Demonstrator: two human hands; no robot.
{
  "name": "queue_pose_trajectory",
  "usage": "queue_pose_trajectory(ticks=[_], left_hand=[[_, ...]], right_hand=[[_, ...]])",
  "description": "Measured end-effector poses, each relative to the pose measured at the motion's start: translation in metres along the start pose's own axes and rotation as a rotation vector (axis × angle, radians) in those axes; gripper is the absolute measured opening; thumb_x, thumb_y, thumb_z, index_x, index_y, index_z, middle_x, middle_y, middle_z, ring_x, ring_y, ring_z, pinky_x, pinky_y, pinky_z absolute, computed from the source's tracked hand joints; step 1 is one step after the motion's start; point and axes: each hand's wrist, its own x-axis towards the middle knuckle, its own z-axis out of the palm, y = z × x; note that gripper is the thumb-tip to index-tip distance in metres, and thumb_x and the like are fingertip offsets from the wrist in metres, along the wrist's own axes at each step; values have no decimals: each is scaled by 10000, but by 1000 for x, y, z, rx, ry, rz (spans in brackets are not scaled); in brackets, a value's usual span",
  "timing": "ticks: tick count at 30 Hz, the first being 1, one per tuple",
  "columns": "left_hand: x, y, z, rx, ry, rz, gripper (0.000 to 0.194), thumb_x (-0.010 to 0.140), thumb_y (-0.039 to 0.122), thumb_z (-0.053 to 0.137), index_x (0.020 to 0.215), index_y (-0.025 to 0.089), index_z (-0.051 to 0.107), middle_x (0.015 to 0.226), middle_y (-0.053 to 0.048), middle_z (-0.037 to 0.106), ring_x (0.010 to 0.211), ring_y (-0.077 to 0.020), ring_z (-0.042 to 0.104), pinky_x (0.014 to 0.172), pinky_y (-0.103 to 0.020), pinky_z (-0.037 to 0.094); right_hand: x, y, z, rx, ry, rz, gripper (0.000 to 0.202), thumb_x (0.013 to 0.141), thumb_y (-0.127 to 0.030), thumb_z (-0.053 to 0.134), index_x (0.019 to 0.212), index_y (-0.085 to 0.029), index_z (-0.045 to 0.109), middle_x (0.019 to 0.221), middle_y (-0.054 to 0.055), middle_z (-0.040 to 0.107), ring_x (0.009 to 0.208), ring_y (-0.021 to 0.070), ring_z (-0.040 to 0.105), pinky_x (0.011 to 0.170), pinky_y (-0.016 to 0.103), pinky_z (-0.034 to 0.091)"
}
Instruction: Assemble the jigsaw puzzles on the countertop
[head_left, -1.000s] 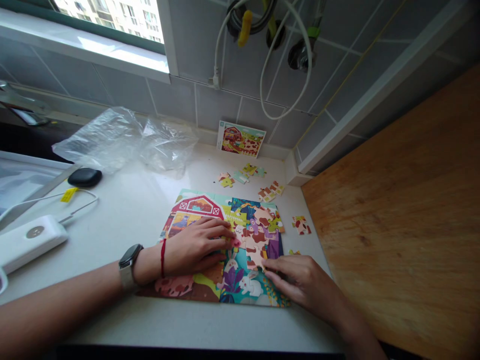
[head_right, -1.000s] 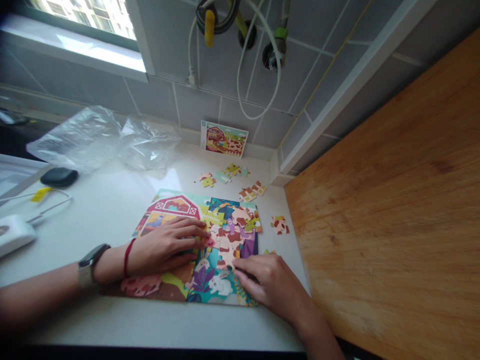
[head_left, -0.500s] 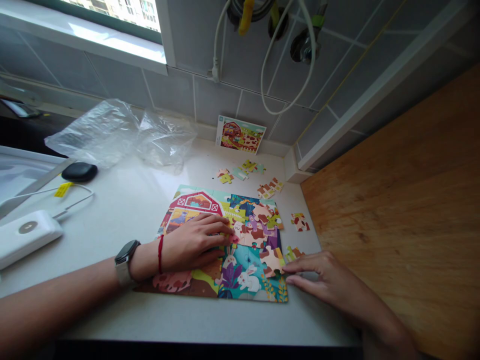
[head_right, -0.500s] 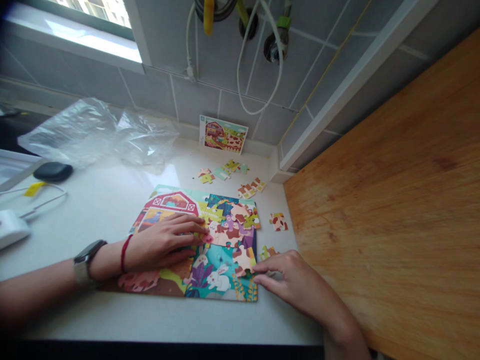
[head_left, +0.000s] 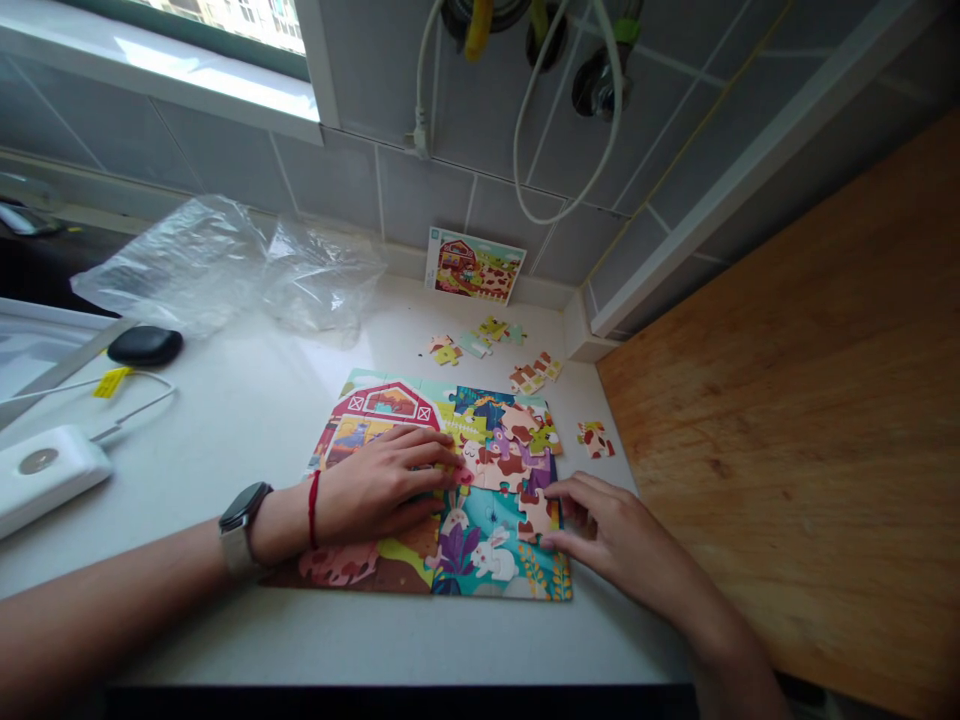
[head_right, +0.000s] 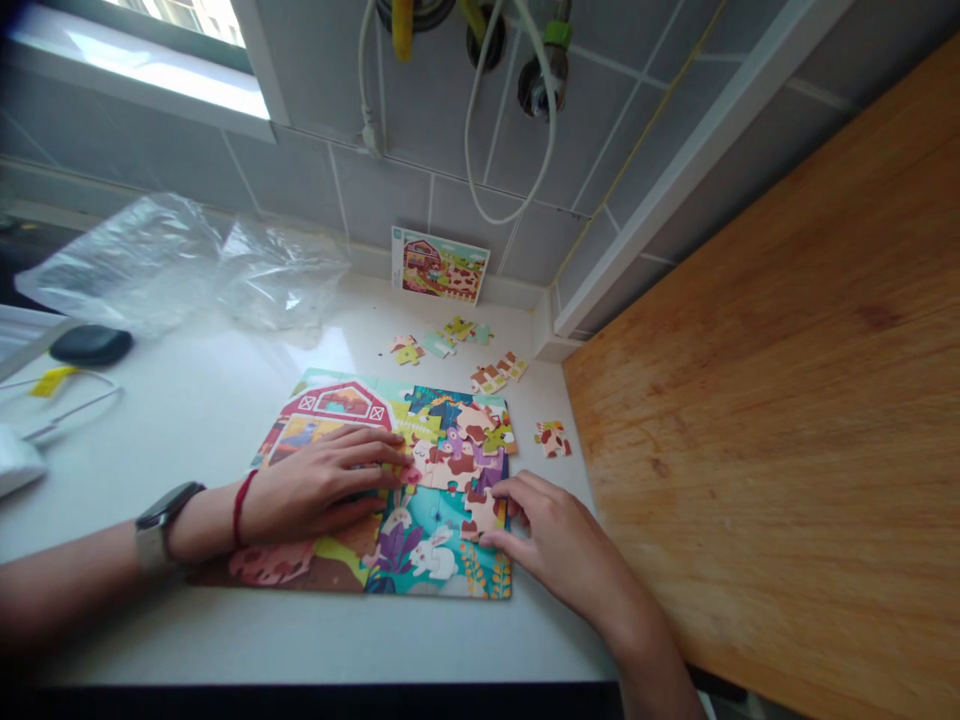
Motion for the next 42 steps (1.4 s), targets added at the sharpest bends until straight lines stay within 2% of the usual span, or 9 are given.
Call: queue_pose_trajectory(ticks=[4,10,15,17,21,23,26,30,42], left_hand=[[0,0,0,-2,0,-3,262,1048,287,595,1287,226,684,1364,-88,703,1341,-290,596,1138,-461,494],[0,0,-1,-14,5,2,267,1049,287,593,1294,230,683,1356,-91,704,1334,-285,601,1127,-462,506],[0,0,-1,-26,16,1,254,1045,290,604,1278,233,688,1355,-89,705,1329,-281,603,1136,-466,499],[0,0,0,-21,11,0,251,1050,292,598,1276,232,688,1360,-89,703,1330,-279,602,1136,-466,498],[0,0,0,-2,0,7,256,1061,296,577,1284,223,679,1379,-90,692,1338,-282,594,1127,-474,503],[0,0,0,5,-7,8,260,1064,296,570,1289,220,677,1382,-92,690,1338,-284,593,1126,-475,504],[0,0,-1,7,-13,6,274,1066,297,568,1309,225,671,1383,-93,688,1343,-282,589,1132,-471,501],[0,0,-1,11,-13,0,287,1066,302,572,1328,229,664,1382,-95,687,1342,-283,589,1140,-473,497],[1,1,-1,-21,8,-18,264,1053,304,594,1291,234,687,1363,-90,699,1335,-281,598,1143,-468,500]], right_hand=[[4,-5,8,-79,49,-22,367,873,-373,845,1199,-246,736,1186,61,689,1049,250,702,909,335,544],[1,5,5,-98,35,-79,376,878,-346,842,1227,-255,738,1161,48,677,1033,237,711,907,322,561],[0,8,4,-81,34,-116,367,920,-419,795,1249,-266,739,1168,52,682,1025,236,714,899,326,571],[0,8,3,-72,35,-124,366,928,-404,789,1263,-268,732,1184,57,682,1049,240,710,914,329,569],[-2,13,-2,-45,49,-131,412,932,-278,781,1336,-275,698,1234,60,681,1123,238,691,980,329,548],[-4,18,-6,-46,26,-119,415,909,-243,798,1313,-282,711,1227,53,687,1116,236,689,980,330,547],[-6,22,-8,-77,-17,-84,411,868,-244,838,1265,-275,735,1191,52,692,1092,244,688,962,345,551],[-5,21,-7,-99,-36,-93,397,890,-237,806,1280,-283,742,1186,53,681,1101,244,681,971,349,548],[-8,24,-9,-101,-22,-121,453,905,-270,790,1350,-313,717,1165,55,696,1083,248,690,947,356,563]])
